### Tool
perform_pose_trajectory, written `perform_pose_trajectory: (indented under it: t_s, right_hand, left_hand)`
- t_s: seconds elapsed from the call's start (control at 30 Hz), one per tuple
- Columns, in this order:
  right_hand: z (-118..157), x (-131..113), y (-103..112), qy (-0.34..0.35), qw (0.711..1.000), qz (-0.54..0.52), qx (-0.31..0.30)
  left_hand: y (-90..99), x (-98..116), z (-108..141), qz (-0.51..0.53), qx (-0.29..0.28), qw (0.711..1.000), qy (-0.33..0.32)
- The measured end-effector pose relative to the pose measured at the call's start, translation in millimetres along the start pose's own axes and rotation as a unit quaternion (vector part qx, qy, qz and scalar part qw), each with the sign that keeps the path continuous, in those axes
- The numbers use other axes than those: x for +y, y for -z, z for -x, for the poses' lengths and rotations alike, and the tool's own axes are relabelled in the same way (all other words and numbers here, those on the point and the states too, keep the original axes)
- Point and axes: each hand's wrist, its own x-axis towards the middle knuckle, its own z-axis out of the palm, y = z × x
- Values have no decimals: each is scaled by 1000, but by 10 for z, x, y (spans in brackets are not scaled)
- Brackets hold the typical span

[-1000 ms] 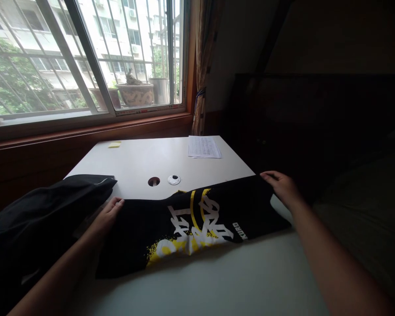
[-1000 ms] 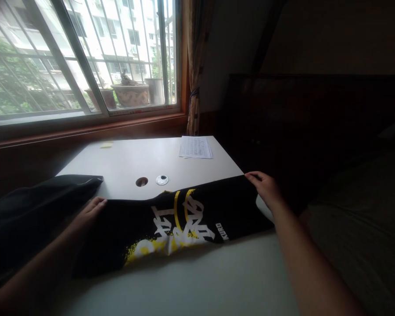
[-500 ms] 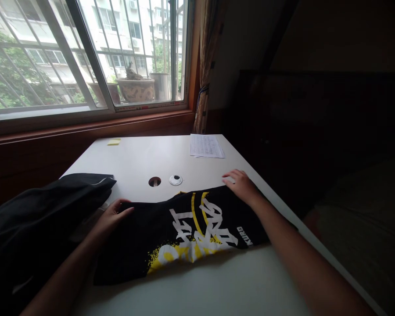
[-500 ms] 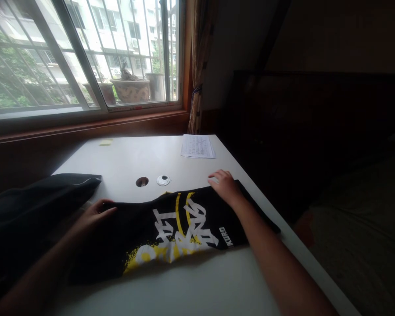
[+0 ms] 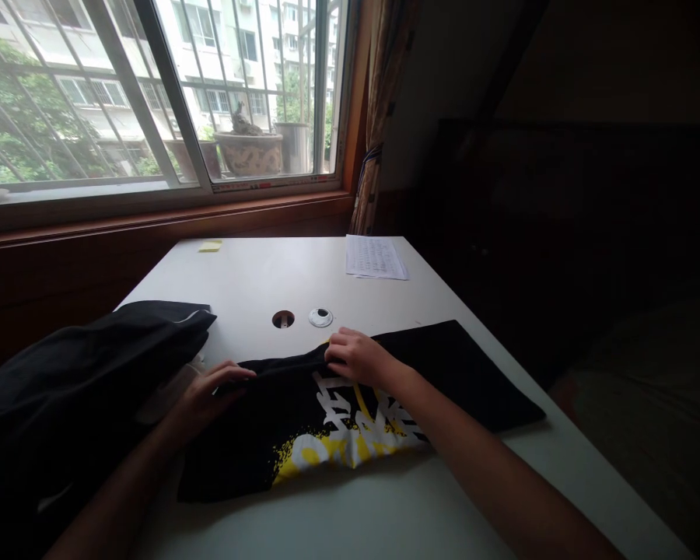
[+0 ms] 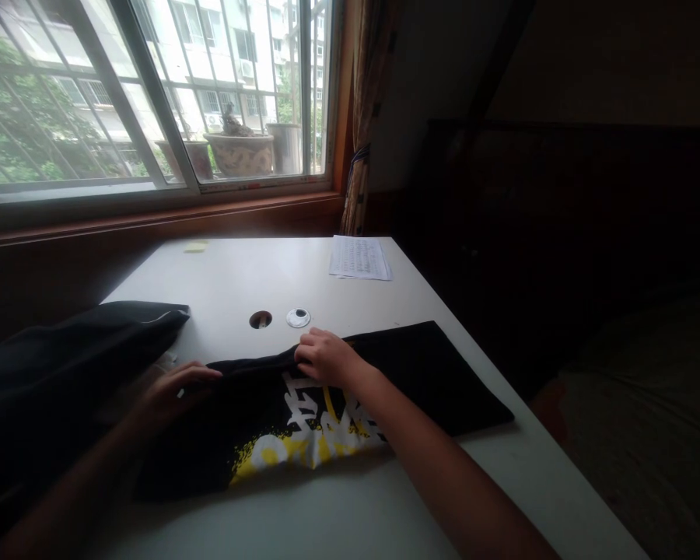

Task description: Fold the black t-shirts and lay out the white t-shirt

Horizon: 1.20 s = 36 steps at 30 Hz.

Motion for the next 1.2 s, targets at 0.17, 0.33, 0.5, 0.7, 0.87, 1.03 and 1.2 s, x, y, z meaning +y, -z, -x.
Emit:
perform_pose_trajectory:
  t_s: [0.17, 0.33, 0.5, 0.7, 0.87, 1.03, 1.2]
  right_hand:
    - [179, -106, 32, -10, 998, -55, 24]
    - [166, -111, 18, -76, 992, -91, 28]
    - [-38, -8, -63, -117, 989, -86, 11]
    - [-215, 76, -185, -124, 990, -72, -11]
    - [-169, 119, -267, -115, 993, -27, 22]
    - [-11, 238, -308, -171, 984, 14, 38]
    - [216, 426, -203, -203, 979, 2, 37]
  left_hand:
    - [51, 118, -2, -2, -52, 997, -53]
    - [-2, 115, -49, 11, 54, 998, 15]
    - [-52, 45, -128, -6, 103, 980, 168]
    - [-74, -89, -165, -70, 112, 973, 191]
    - [-136, -278, -185, -131, 155, 971, 130]
    - [-198, -464, -191, -198, 168, 965, 32]
    - [-194, -528, -177, -223, 155, 962, 13]
